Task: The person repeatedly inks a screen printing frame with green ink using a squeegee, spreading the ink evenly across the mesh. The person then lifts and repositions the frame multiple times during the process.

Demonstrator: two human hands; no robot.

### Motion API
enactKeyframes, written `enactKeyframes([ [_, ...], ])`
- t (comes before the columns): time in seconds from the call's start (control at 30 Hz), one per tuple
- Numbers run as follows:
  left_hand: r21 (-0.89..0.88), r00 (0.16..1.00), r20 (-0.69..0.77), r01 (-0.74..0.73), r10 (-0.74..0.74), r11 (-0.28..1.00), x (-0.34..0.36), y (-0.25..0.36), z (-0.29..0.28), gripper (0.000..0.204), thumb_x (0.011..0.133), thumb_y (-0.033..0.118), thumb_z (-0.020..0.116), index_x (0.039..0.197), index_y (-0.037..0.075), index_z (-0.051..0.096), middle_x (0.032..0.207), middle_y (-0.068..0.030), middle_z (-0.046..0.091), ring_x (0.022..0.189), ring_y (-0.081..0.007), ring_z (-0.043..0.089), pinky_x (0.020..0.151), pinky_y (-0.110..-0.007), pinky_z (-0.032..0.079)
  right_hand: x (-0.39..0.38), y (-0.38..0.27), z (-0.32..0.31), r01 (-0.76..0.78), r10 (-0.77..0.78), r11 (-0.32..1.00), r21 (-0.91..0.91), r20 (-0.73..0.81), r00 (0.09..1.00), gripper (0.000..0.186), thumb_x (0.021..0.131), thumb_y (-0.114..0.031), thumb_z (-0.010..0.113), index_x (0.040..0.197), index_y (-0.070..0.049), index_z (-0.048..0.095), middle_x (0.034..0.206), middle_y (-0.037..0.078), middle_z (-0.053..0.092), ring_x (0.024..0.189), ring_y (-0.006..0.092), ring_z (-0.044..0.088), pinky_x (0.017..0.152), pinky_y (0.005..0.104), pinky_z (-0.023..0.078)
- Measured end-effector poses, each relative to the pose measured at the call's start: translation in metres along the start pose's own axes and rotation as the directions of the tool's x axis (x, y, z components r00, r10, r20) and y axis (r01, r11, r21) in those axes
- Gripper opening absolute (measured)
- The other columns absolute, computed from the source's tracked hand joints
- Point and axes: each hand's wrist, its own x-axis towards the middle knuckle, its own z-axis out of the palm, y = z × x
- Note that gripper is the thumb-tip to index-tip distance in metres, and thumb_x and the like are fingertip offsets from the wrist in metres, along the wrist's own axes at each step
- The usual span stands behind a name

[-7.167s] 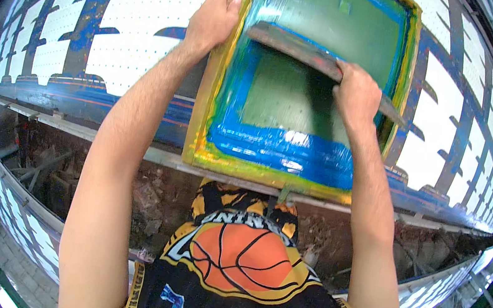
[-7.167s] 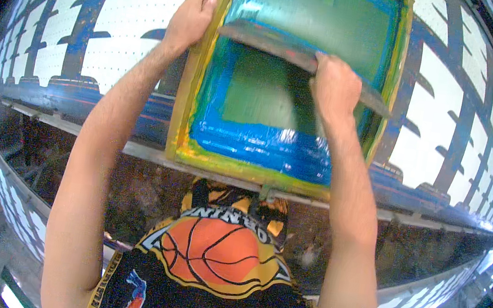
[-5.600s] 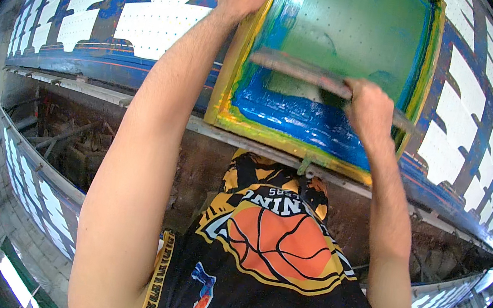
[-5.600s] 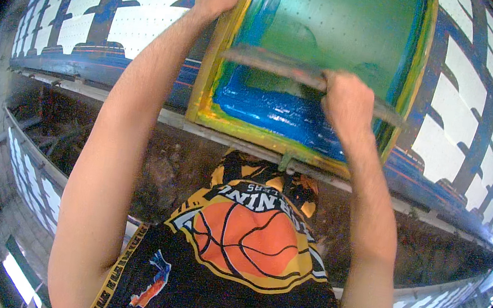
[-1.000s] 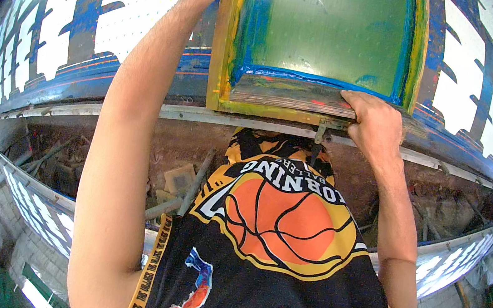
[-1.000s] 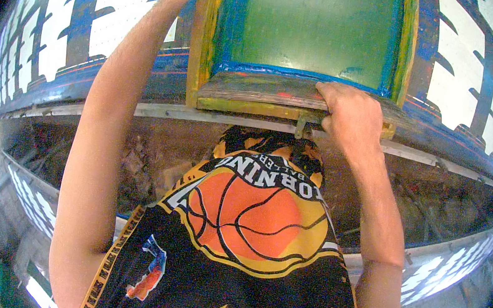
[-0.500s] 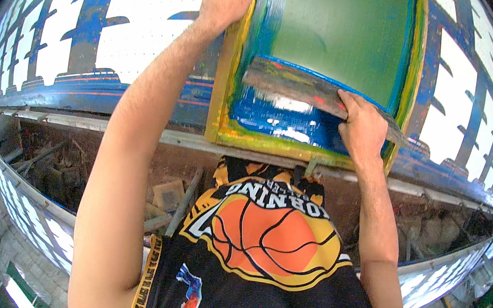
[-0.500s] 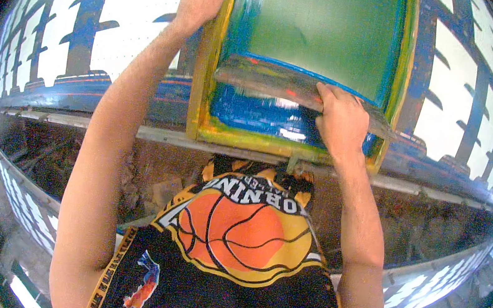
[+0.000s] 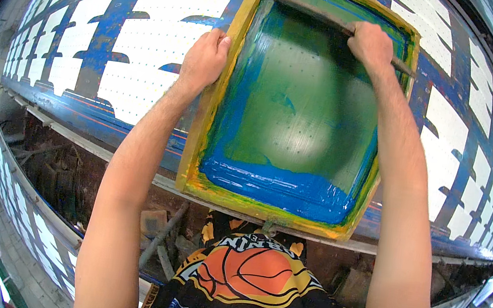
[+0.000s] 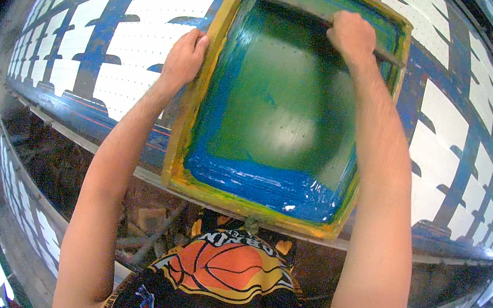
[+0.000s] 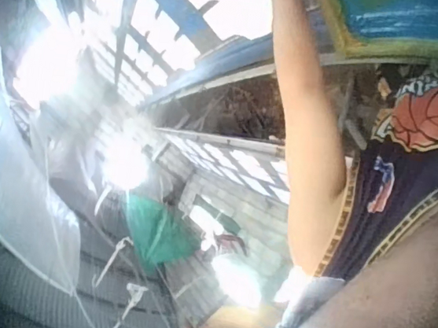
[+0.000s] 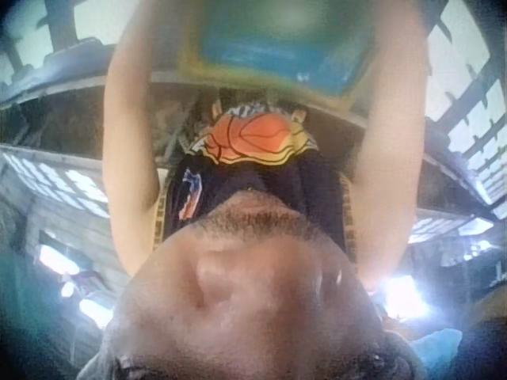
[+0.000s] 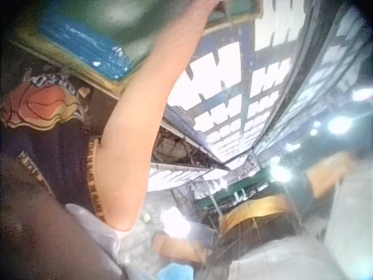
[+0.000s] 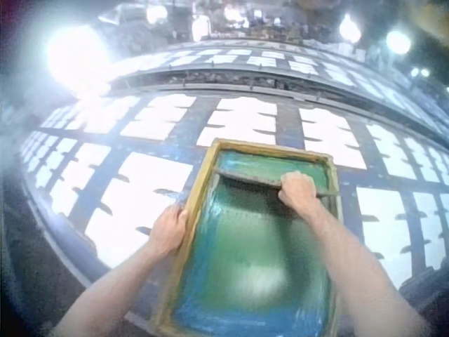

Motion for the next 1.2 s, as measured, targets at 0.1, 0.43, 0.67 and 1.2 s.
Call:
enactKeyframes([
  [0.1,0.021,1.000,0.002,-0.003,0.003,1.000,-0.001,0.001,-0.002,0.033,0.112,0.031,0.050,0.114,0.001,0.064,0.106,-0.0252,0.070,0.105,-0.0456,0.067,0.093,-0.055,0.053,0.043,0.016,-0.005,0.016,-0.016,1.000,-0.020,0.001,1.000,0.027,0.090,-0.027,0.075,0.112,-0.012,0.080,0.112,0.020,0.079,0.106,0.0403,0.077,0.093,0.0527,0.062],
  [0.43,0.076,1.000,0.019,0.020,-0.021,0.997,0.000,-0.001,0.000,0.034,0.111,0.033,0.050,0.116,0.004,0.065,0.105,-0.0249,0.071,0.104,-0.0457,0.068,0.092,-0.056,0.053,0.115,0.060,-0.018,0.139,-0.139,0.990,0.012,0.037,0.990,0.039,0.084,-0.024,0.077,0.121,-0.017,0.081,0.109,0.021,0.080,0.104,0.0373,0.078,0.092,0.0501,0.061],
  [0.67,0.064,1.000,-0.002,0.018,-0.018,0.998,-0.003,0.002,-0.001,0.034,0.110,0.033,0.050,0.115,0.003,0.067,0.106,-0.0253,0.072,0.104,-0.0458,0.068,0.092,-0.057,0.053,0.151,0.066,0.002,0.245,-0.248,0.969,0.037,0.093,0.964,0.037,0.084,-0.025,0.079,0.119,-0.012,0.081,0.105,0.023,0.080,0.102,0.0386,0.078,0.090,0.0493,0.060],
  [1.2,0.058,0.998,-0.055,-0.015,0.018,0.998,0.002,-0.018,0.013,0.046,0.109,0.040,0.049,0.119,0.001,0.070,0.115,-0.0287,0.074,0.113,-0.0494,0.068,0.100,-0.057,0.053,-0.203,-0.056,-0.011,0.168,-0.180,0.984,0.065,0.322,0.930,0.026,0.091,-0.017,0.072,0.114,-0.020,0.084,0.100,0.019,0.079,0.096,0.0412,0.076,0.086,0.0519,0.061],
])
